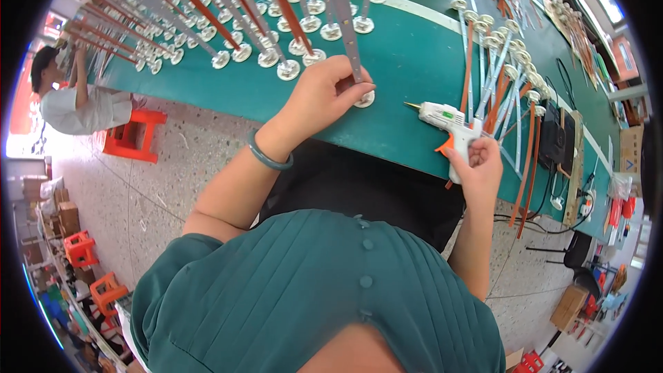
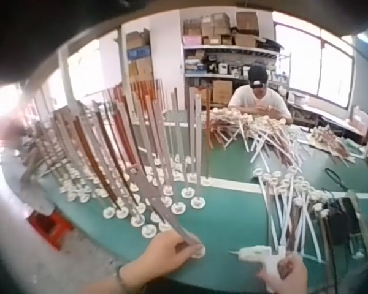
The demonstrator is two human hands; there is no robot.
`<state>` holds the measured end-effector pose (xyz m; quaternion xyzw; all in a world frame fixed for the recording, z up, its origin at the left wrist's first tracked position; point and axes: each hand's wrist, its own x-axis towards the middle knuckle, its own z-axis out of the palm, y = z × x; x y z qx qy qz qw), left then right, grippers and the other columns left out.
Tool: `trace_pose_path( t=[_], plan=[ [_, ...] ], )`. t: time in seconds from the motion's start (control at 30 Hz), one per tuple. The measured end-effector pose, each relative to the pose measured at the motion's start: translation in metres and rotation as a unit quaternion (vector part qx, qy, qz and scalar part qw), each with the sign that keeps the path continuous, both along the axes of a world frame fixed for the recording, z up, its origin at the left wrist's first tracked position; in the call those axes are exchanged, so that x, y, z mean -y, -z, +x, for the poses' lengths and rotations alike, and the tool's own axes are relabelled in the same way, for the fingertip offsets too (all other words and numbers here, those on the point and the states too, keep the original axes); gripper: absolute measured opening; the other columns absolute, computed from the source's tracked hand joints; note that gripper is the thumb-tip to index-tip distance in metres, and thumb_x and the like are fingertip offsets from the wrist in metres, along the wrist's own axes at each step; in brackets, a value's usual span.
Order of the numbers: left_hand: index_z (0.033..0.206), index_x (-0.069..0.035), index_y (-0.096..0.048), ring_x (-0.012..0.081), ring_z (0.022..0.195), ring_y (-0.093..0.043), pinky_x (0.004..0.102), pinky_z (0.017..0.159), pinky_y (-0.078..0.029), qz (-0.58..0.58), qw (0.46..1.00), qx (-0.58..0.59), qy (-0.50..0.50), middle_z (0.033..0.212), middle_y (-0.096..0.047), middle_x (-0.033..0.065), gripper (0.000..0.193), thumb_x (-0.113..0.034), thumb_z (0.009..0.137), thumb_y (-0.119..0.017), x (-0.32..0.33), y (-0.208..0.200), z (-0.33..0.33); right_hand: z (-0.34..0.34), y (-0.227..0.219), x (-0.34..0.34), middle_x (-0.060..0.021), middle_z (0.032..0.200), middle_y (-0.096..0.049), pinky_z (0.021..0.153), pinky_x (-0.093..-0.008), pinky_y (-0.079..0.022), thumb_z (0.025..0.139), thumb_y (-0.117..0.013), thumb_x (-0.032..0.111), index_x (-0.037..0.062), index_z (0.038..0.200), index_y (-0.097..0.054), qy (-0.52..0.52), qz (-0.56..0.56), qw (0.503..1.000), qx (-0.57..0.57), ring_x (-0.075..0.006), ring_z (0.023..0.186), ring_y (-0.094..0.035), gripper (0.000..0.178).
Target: The person is using a hot glue gun to attach plastic rods and circular components onto white bases at a manual workstation.
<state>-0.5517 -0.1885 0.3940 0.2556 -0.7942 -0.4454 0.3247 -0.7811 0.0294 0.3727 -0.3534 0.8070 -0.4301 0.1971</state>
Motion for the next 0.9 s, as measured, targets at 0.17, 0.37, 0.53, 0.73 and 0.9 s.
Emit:
trace_pose_path(
  t=[0.17, 0.37, 0.53, 0.73, 0.9],
  plan=[
    [0.094, -0.001, -0.071, 0.0154, 0.075, -0.067, 0.0276, 0.070, -0.053, -0.046, 0.999, 0.010, 0.011, 0.085, -0.070, 0.0060, 0.009, -0.007, 0.087, -0.072, 0.002, -0.003, 0.004, 0.008, -0.018, -0.001, -0.0081, 0.101, -0.064, 0.074, -0.0255, -0.051, 0.076, -0.081, 0.005, 0.0010, 0.113, -0.052, 0.008, -0.147, 0.953, 0.266, -0.0125, 0.085, -0.063, 0.047],
    [0.089, -0.002, -0.070, 0.0244, 0.072, -0.066, 0.0334, 0.063, -0.051, -0.168, 0.985, 0.024, 0.038, 0.081, -0.069, 0.0089, 0.007, -0.007, 0.085, -0.072, 0.008, -0.008, -0.005, 0.017, -0.026, 0.003, -0.0082, 0.102, -0.064, 0.074, -0.0289, -0.052, 0.081, -0.073, 0.007, -0.0041, 0.126, -0.053, -0.025, -0.092, 0.937, 0.337, -0.0145, 0.083, -0.063, 0.050],
    [0.086, -0.001, -0.069, 0.0282, 0.071, -0.065, 0.0358, 0.062, -0.050, -0.222, 0.970, 0.057, 0.076, 0.079, -0.066, 0.0107, 0.009, -0.008, 0.083, -0.073, 0.018, -0.011, -0.013, 0.032, -0.025, 0.015, -0.0121, 0.108, -0.068, 0.068, -0.0256, -0.049, 0.088, -0.065, 0.006, -0.0047, 0.123, -0.056, -0.145, -0.087, 0.946, 0.275, -0.0130, 0.078, -0.061, 0.038],
    [0.088, -0.001, -0.069, 0.0276, 0.071, -0.064, 0.0352, 0.062, -0.051, -0.191, 0.976, 0.064, 0.087, 0.079, -0.065, 0.0116, 0.009, -0.008, 0.083, -0.073, 0.020, -0.008, -0.011, 0.040, -0.012, 0.028, -0.0093, 0.100, -0.071, 0.061, -0.0234, -0.046, 0.095, -0.060, 0.010, -0.0042, 0.116, -0.061, -0.182, -0.064, 0.954, 0.229, -0.0084, 0.069, -0.059, 0.026],
    [0.087, -0.001, -0.069, 0.0272, 0.071, -0.065, 0.0347, 0.062, -0.051, -0.187, 0.978, 0.042, 0.083, 0.079, -0.065, 0.0113, 0.009, -0.008, 0.083, -0.073, 0.020, -0.006, -0.010, 0.043, -0.009, 0.036, -0.0079, 0.097, -0.071, 0.058, -0.0217, -0.044, 0.097, -0.059, 0.014, -0.0034, 0.117, -0.061, -0.199, -0.047, 0.957, 0.208, -0.0068, 0.066, -0.057, 0.026]
  ],
)
